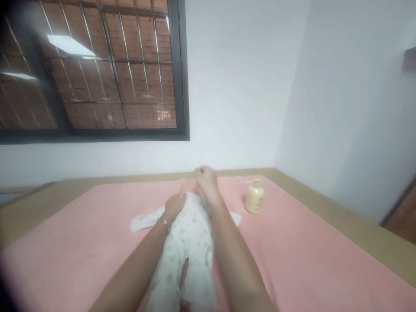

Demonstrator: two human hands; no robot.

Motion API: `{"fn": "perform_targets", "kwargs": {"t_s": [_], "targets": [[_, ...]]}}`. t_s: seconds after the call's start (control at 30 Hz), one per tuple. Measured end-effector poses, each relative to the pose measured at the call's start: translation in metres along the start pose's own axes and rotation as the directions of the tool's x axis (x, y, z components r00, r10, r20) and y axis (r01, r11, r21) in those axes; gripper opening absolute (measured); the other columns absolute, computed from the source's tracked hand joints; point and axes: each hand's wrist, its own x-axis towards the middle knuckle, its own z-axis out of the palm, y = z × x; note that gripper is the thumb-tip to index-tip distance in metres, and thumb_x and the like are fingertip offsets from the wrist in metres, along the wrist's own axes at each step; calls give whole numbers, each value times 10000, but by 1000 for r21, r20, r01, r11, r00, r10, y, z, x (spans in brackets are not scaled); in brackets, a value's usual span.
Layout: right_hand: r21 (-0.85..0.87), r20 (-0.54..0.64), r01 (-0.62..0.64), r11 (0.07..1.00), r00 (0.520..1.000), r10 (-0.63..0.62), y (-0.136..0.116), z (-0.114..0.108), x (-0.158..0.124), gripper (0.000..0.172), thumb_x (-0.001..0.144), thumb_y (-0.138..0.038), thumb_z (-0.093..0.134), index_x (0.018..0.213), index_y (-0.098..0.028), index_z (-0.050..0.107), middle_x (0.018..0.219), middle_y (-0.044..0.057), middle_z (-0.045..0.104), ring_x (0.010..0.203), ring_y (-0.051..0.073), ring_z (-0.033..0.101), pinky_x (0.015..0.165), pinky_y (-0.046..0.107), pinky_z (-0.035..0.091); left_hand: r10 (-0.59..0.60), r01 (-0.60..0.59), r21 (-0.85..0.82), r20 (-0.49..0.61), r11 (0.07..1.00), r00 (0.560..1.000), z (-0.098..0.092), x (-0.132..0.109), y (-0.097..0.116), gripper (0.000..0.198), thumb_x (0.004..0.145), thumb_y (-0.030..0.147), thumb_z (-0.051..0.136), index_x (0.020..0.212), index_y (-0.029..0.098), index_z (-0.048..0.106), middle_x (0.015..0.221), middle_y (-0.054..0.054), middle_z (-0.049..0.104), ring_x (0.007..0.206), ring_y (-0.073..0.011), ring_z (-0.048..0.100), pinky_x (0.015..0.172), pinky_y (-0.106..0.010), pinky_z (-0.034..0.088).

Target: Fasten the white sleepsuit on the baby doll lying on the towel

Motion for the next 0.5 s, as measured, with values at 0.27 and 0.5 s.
{"fn": "perform_targets", "kwargs": {"t_s": [0.27, 0.5], "targets": [[-437, 427, -79, 896, 859, 283, 36, 70, -25, 477, 907, -417, 260, 1093, -164, 619, 1151, 143, 595, 1055, 273, 542, 859, 374, 396, 22, -22, 38, -12, 999, 1000, -7, -8, 9, 563, 860, 523, 256, 1007, 144, 645, 1039, -151, 657, 980, -271, 595, 778, -318, 411], [-420, 430, -101, 902, 853, 295, 38, 61, -23, 570, 895, -495, 238, 1124, -129, 610, 1165, 164, 587, 1066, 275, 546, 864, 361, 404, 108, -95, 127, -95, 987, 990, -8, -8, 12, 564, 878, 510, 246, 910, 142, 673, 978, -158, 669, 955, -264, 606, 796, -310, 404]]}}
